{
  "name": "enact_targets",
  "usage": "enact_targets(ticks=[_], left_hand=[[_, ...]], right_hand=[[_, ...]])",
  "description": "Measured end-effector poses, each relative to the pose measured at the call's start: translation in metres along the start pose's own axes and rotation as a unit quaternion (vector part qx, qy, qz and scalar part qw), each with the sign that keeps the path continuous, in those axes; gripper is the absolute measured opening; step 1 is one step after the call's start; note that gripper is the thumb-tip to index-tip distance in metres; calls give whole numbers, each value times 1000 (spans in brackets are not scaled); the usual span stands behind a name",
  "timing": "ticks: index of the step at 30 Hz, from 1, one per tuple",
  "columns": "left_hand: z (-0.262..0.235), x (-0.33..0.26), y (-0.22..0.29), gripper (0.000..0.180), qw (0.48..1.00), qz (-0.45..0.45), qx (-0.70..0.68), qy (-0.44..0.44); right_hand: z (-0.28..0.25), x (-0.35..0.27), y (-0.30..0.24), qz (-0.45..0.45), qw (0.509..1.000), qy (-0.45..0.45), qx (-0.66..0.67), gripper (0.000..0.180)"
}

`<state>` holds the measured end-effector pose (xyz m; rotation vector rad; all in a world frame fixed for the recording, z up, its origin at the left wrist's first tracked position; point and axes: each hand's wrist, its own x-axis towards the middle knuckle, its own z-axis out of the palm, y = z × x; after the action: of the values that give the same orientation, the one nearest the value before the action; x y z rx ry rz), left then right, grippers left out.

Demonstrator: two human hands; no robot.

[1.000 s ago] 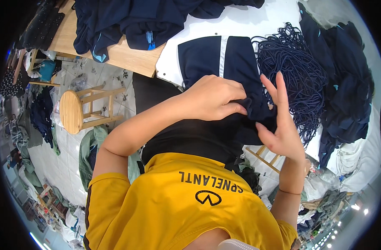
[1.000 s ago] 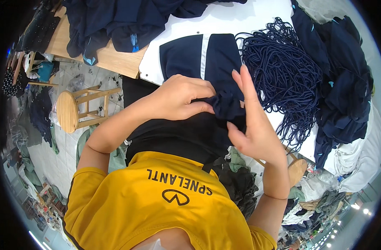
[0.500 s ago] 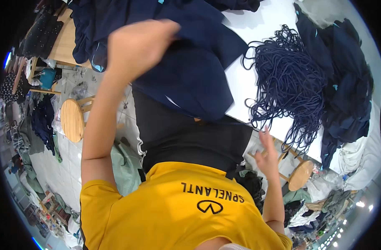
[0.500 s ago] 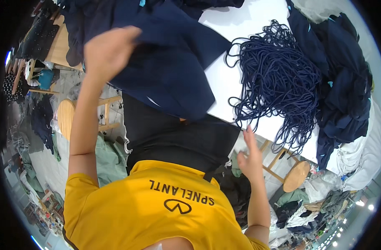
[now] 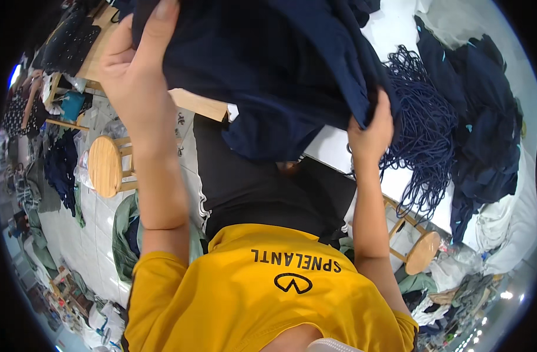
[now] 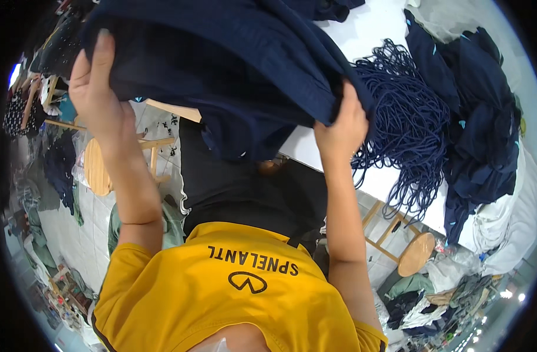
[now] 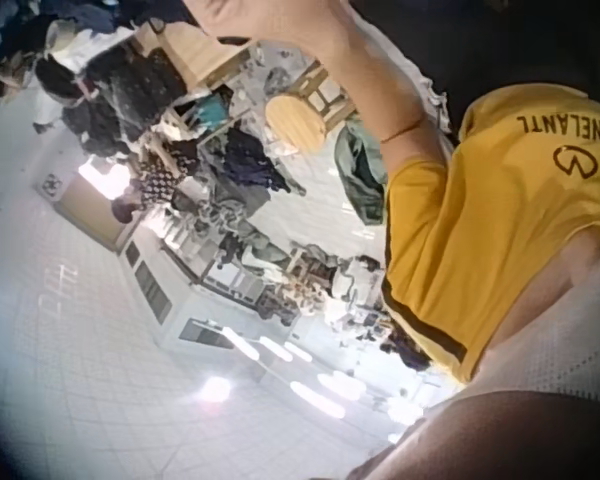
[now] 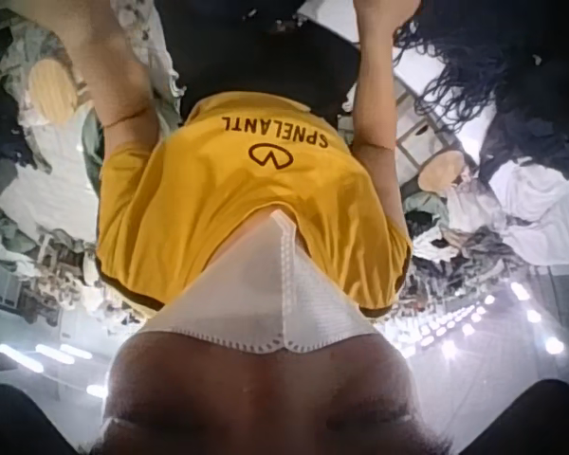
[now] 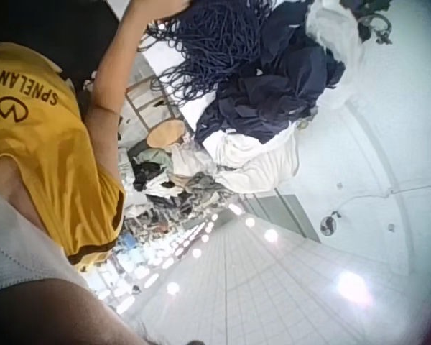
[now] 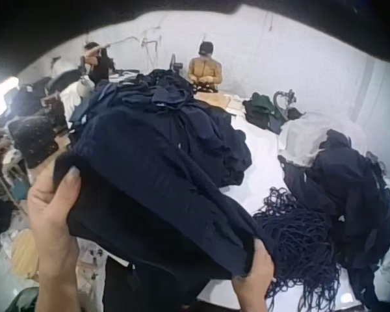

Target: Threading a drawstring through the waistband of garments using a long metal threading needle.

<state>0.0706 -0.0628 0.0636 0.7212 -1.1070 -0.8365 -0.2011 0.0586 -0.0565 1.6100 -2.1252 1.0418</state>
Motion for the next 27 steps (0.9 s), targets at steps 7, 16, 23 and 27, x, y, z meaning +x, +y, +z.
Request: enact_targets(ticks=[7, 16, 23, 27], left_hand=[[-25, 27, -24, 17, 996, -70, -39, 42], [39, 6, -48, 16, 931, 216, 255, -146], [110, -89, -30, 18, 816, 263, 112, -503], [101, -86, -33, 33, 715, 50, 208, -665]], right_hand=[[-33, -21, -45, -30, 979, -123, 161, 73], [-78, -39, -65, -38, 924, -217, 312, 21], [-134, 43, -30, -141, 966, -164, 142, 50], [-144, 35, -3, 27, 938, -270, 214, 14]])
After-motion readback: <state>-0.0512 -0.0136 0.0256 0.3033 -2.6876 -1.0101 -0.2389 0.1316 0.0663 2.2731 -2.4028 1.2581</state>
